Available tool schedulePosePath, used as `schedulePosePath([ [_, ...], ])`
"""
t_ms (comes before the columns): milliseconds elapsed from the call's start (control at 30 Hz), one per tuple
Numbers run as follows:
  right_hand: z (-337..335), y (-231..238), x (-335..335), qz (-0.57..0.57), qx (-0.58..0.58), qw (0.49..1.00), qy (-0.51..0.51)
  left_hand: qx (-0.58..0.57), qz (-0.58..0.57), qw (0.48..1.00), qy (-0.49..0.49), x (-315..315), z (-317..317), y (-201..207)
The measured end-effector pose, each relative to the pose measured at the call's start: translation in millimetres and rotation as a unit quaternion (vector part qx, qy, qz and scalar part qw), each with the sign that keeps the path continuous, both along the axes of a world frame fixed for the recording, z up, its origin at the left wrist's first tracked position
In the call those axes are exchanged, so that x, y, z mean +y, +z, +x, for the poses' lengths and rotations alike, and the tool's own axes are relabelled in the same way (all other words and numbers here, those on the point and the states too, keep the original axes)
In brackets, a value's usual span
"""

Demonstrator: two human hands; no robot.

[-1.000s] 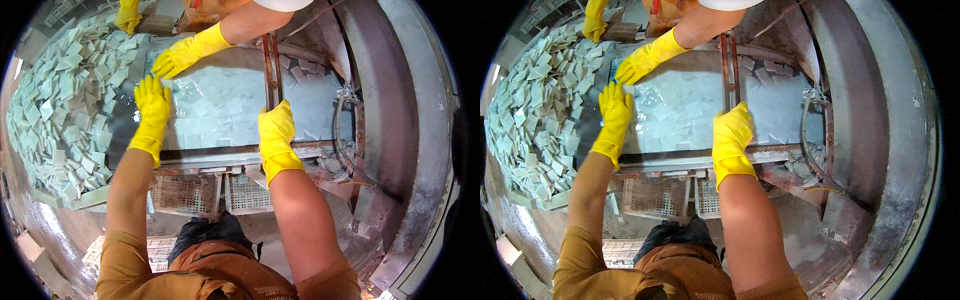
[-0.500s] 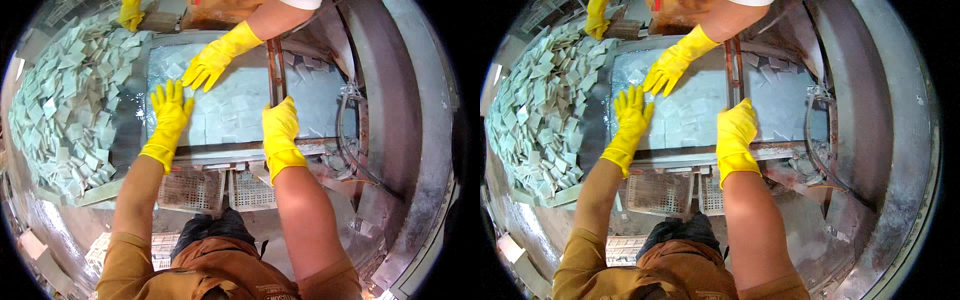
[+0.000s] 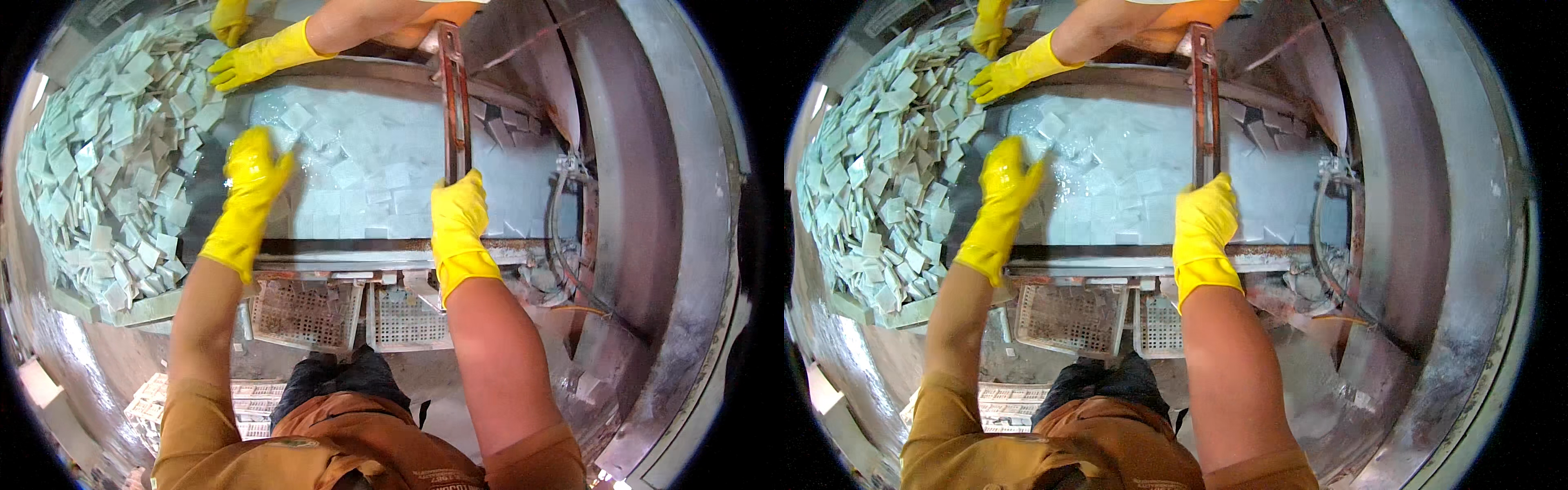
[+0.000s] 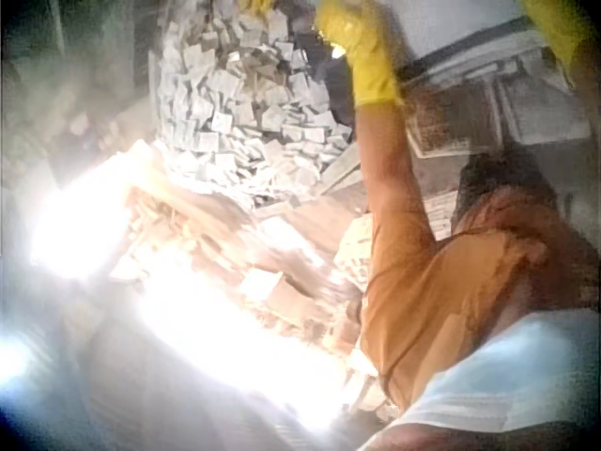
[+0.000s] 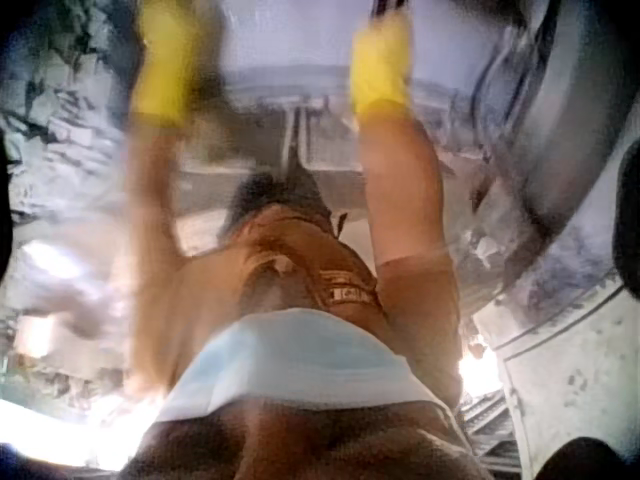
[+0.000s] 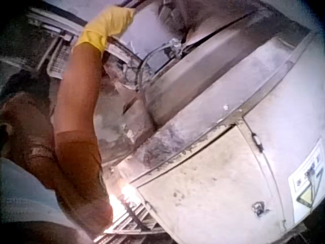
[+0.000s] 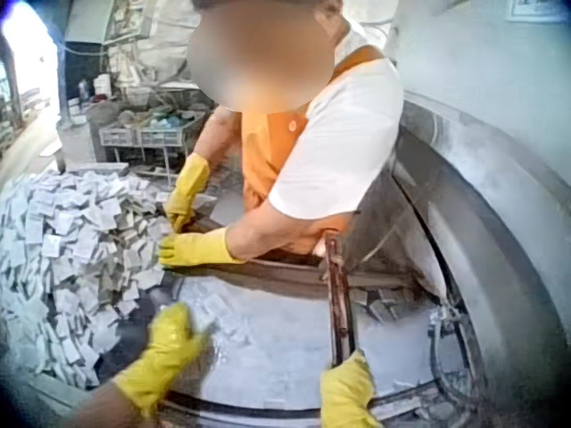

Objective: The person operates a large industrial machine to process white blocks, likely tofu, by pushing a metal lever to move a tray through rollers. They then use a metal tool to scrape the processed blocks into a basket and later arrange the blocks on a tray with a coworker.

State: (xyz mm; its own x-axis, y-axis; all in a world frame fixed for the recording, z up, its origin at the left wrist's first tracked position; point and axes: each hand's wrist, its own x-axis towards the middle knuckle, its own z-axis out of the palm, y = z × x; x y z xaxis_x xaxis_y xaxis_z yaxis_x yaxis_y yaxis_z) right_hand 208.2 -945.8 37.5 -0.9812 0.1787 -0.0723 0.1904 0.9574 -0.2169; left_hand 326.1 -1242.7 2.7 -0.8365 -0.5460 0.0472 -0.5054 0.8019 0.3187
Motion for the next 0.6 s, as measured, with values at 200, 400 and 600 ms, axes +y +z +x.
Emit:
schedulePosePath([
  [200,3.3,13.6,-4.5,0.003,-0.018,1.0,-0.013,-0.024,-0.13,0.985,-0.111,-47.8,131.5,-47.8],
  [400,2.4,10.0,-4.3,-0.007,0.001,1.0,0.003,-0.035,-0.115,0.989,-0.092,49.2,146.6,-28.4],
  [600,6.1,-1.7,4.2,-0.018,0.022,1.0,0.001,-0.028,-0.089,0.991,-0.098,93.7,138.1,-26.5],
])
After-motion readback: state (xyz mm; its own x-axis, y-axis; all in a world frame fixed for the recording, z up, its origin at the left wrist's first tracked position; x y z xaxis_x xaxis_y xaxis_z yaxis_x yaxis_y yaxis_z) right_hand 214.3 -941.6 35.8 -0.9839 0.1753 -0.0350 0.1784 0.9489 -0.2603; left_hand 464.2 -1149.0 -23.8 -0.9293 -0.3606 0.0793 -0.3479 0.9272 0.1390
